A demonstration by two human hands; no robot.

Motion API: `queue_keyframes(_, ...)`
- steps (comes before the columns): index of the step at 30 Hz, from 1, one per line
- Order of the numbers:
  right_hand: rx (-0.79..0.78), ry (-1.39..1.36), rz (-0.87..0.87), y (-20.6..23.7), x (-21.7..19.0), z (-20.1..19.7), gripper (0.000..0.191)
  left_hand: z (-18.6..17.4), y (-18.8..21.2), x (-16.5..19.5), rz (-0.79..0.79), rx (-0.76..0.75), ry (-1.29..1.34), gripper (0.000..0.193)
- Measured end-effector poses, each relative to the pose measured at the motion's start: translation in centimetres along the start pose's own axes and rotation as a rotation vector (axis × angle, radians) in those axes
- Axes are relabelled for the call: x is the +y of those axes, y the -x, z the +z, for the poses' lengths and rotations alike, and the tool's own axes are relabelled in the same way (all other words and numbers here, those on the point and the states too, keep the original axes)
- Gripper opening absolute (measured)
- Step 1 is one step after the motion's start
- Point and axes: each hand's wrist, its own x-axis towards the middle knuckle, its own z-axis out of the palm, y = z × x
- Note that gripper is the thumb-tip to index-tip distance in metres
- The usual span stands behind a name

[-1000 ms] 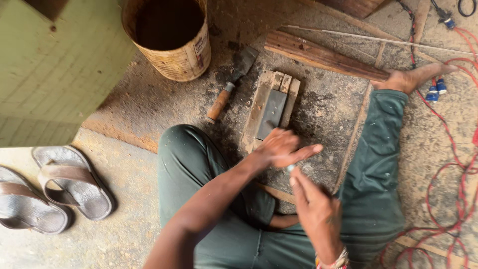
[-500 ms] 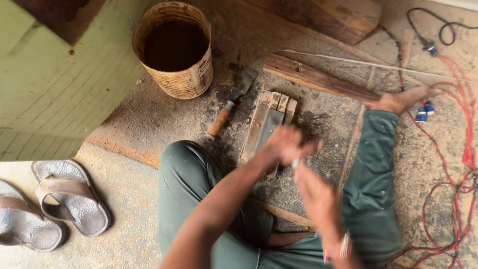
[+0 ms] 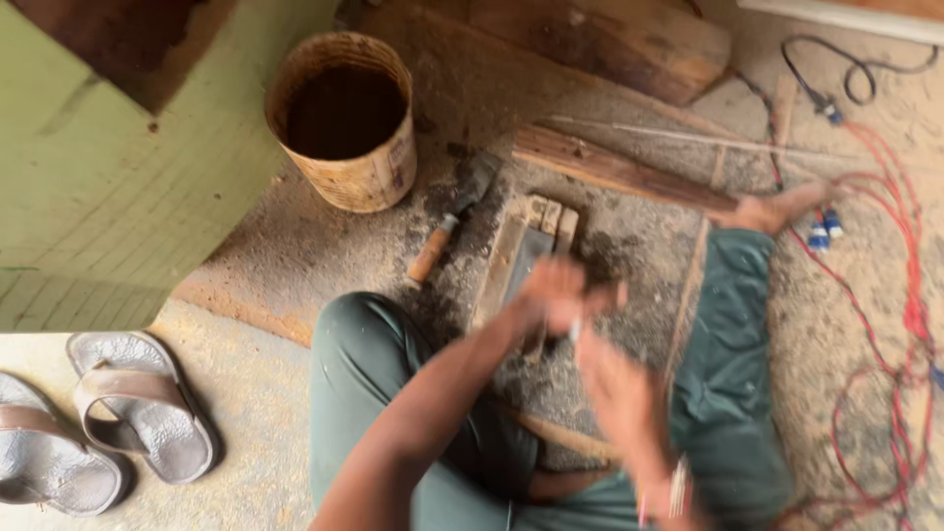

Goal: The person sharpens a metal chisel by rubbing it against a whetstone and occasionally dipping it into a bucket of water.

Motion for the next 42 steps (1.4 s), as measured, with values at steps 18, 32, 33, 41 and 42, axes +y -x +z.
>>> queue_keyframes(18,0.045,0.024,0.075,6.8,-2.5,1.5,0.028,3.4,6.1,1.5,-0.031,-0.193,0.022,0.091)
queue_keyframes(32,-0.184,0.140,0.431,2.5,-1.7,0.5,0.029,3.1,1.8,0.2,-0.108,-0.024,0.065,0.076)
queue_keyframes(33,-0.069,0.120,0.177,5.3,-2.2,0.7,0.032,4.9,4.5,1.3,-0.044,0.026,-0.075,0.076)
queue_keyframes(41,-0.112,0.042,0.264,-1.0,0.5,0.0,0.034,1.6,-3.5,-1.1,-0.089,0.020,0.137,0.070)
queue_keyframes(42,-0.064,-0.001,0.129,-2.4,0.7,-0.6,0.032,0.4,-4.4,-0.9,-0.065,0.123,0.141,0.067)
